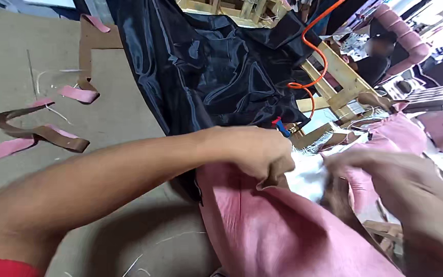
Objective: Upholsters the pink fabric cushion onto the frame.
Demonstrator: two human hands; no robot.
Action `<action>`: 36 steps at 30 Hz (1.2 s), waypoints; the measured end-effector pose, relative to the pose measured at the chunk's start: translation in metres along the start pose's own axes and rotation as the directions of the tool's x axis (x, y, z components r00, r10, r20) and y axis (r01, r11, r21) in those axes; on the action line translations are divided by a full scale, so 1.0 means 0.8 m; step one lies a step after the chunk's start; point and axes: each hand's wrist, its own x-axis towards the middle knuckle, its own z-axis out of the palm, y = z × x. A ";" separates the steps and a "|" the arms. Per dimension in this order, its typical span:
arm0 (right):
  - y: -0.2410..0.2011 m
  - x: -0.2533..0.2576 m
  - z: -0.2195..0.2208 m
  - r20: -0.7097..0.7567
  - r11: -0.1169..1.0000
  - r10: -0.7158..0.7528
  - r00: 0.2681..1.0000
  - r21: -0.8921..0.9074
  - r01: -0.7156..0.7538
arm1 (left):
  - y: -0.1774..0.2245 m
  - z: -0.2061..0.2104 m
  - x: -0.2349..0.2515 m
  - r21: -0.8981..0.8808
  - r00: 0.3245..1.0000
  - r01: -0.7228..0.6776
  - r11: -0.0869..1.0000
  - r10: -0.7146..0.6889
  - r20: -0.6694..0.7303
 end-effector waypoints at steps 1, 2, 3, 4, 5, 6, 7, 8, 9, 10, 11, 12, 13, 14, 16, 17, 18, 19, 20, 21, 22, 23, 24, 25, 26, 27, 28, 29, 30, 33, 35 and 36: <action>0.029 0.021 -0.004 0.025 0.967 0.002 1.000 -0.253 0.004 | 0.009 0.008 0.001 0.090 0.999 0.001 0.996 0.002 -0.037; 0.058 0.039 0.002 0.057 0.905 0.025 0.998 -0.426 0.002 | 0.012 0.023 0.001 0.129 0.993 -0.015 0.992 0.029 -0.112; 0.084 0.050 0.015 0.080 0.860 0.054 0.995 -0.510 -0.006 | 0.008 0.040 0.001 0.134 0.981 -0.024 0.991 0.049 -0.187; 0.102 0.056 0.031 0.092 0.855 0.110 0.990 -0.516 -0.048 | 0.004 0.059 -0.001 0.137 0.957 -0.031 0.990 0.069 -0.282; 0.111 0.060 0.046 0.123 0.872 0.186 0.975 -0.478 -0.106 | 0.003 0.075 -0.003 0.155 0.921 -0.033 0.987 0.090 -0.379; 0.115 0.065 0.057 0.194 0.880 0.278 0.941 -0.444 -0.168 | 0.003 0.084 -0.002 0.188 0.872 -0.040 0.981 0.126 -0.473; 0.114 0.068 0.065 0.268 0.876 0.355 0.896 -0.431 -0.218 | 0.002 0.086 0.002 0.235 0.827 -0.048 0.971 0.171 -0.536; 0.113 0.064 0.072 0.292 0.870 0.382 0.877 -0.433 -0.235 | -0.001 0.088 0.009 0.283 0.798 -0.061 0.957 0.217 -0.562; 0.115 0.058 0.078 0.272 0.860 0.380 0.884 -0.457 -0.229 | -0.007 0.090 0.019 0.318 0.789 -0.079 0.945 0.254 -0.559; 0.117 0.055 0.080 0.244 0.848 0.377 0.894 -0.480 -0.227 | -0.016 0.091 0.031 0.336 0.802 -0.096 0.937 0.273 -0.531; 0.118 0.053 0.080 0.207 0.842 0.369 0.906 -0.487 -0.231 | -0.026 0.090 0.040 0.331 0.833 -0.113 0.937 0.271 -0.482; 0.121 0.052 0.080 0.168 0.842 0.351 0.921 -0.486 -0.233 | -0.034 0.088 0.047 0.319 0.877 -0.114 0.941 0.245 -0.412; 0.121 0.053 0.081 0.153 0.837 0.367 0.917 -0.484 -0.254 | -0.036 0.083 0.051 0.300 0.927 -0.102 0.949 0.199 -0.316; 0.119 0.055 0.082 0.167 0.832 0.400 0.901 -0.479 -0.280 | -0.037 0.079 0.055 0.273 0.966 -0.086 0.958 0.147 -0.213; 0.119 0.068 0.072 0.257 0.827 0.456 0.852 -0.475 -0.300 | -0.038 0.070 0.064 0.245 0.996 -0.033 0.969 0.051 -0.068; 0.124 0.079 0.065 0.317 0.841 0.454 0.833 -0.462 -0.282 | -0.039 0.068 0.066 0.232 0.999 -0.020 0.972 0.028 -0.030; 0.135 0.095 0.059 0.375 0.859 0.419 0.827 -0.459 -0.228 | -0.042 0.066 0.065 0.228 0.998 -0.032 0.973 0.042 -0.042; 0.152 0.118 0.055 0.428 0.865 0.370 0.825 -0.482 -0.138 | -0.047 0.067 0.062 0.241 0.992 -0.059 0.969 0.085 -0.096; 0.175 0.140 0.058 0.489 0.846 0.318 0.812 -0.533 -0.011 | -0.049 0.071 0.059 0.267 0.982 -0.072 0.961 0.116 -0.152; 0.200 0.159 0.066 0.573 0.809 0.303 0.761 -0.577 0.112 | -0.048 0.076 0.057 0.289 0.973 -0.066 0.955 0.125 -0.193; 0.228 0.172 0.078 0.658 0.777 0.308 0.687 -0.591 0.218 | -0.047 0.079 0.056 0.300 0.970 -0.046 0.953 0.114 -0.213; 0.257 0.181 0.090 0.723 0.753 0.307 0.618 -0.582 0.307 | -0.046 0.079 0.056 0.310 0.975 -0.009 0.951 0.078 -0.209; 0.282 0.185 0.101 0.770 0.740 0.305 0.561 -0.562 0.369 | -0.048 0.078 0.056 0.314 0.979 0.024 0.949 0.042 -0.199; 0.299 0.186 0.111 0.802 0.742 0.303 0.515 -0.537 0.401 | -0.049 0.077 0.056 0.310 0.984 0.054 0.949 0.003 -0.180; 0.308 0.186 0.119 0.823 0.760 0.300 0.482 -0.511 0.401 | -0.051 0.075 0.056 0.296 0.987 0.072 0.952 -0.025 -0.158; 0.308 0.188 0.123 0.839 0.785 0.310 0.447 -0.491 0.378 | -0.052 0.074 0.057 0.265 0.989 0.082 0.961 -0.046 -0.139; 0.303 0.190 0.126 0.851 0.804 0.312 0.422 -0.473 0.360 | -0.053 0.074 0.058 0.229 0.991 0.087 0.970 -0.059 -0.124; 0.296 0.196 0.122 0.855 0.809 0.321 0.408 -0.471 0.351 | -0.054 0.072 0.061 0.199 0.992 0.091 0.976 -0.072 -0.103; 0.289 0.203 0.114 0.838 0.792 0.334 0.431 -0.497 0.354 | -0.055 0.069 0.063 0.178 0.993 0.098 0.979 -0.084 -0.082; 0.235 0.229 0.054 0.662 0.628 0.295 0.689 -0.678 0.382 | -0.061 0.061 0.062 0.068 0.992 0.109 0.992 -0.105 -0.071; 0.169 0.234 -0.006 0.543 0.535 0.186 0.819 -0.755 0.380 | -0.066 0.060 0.060 -0.036 0.992 0.083 0.996 -0.086 -0.089; 0.134 0.230 -0.035 0.488 0.529 0.136 0.862 -0.772 0.353 | -0.069 0.060 0.059 -0.062 0.993 0.064 0.996 -0.070 -0.094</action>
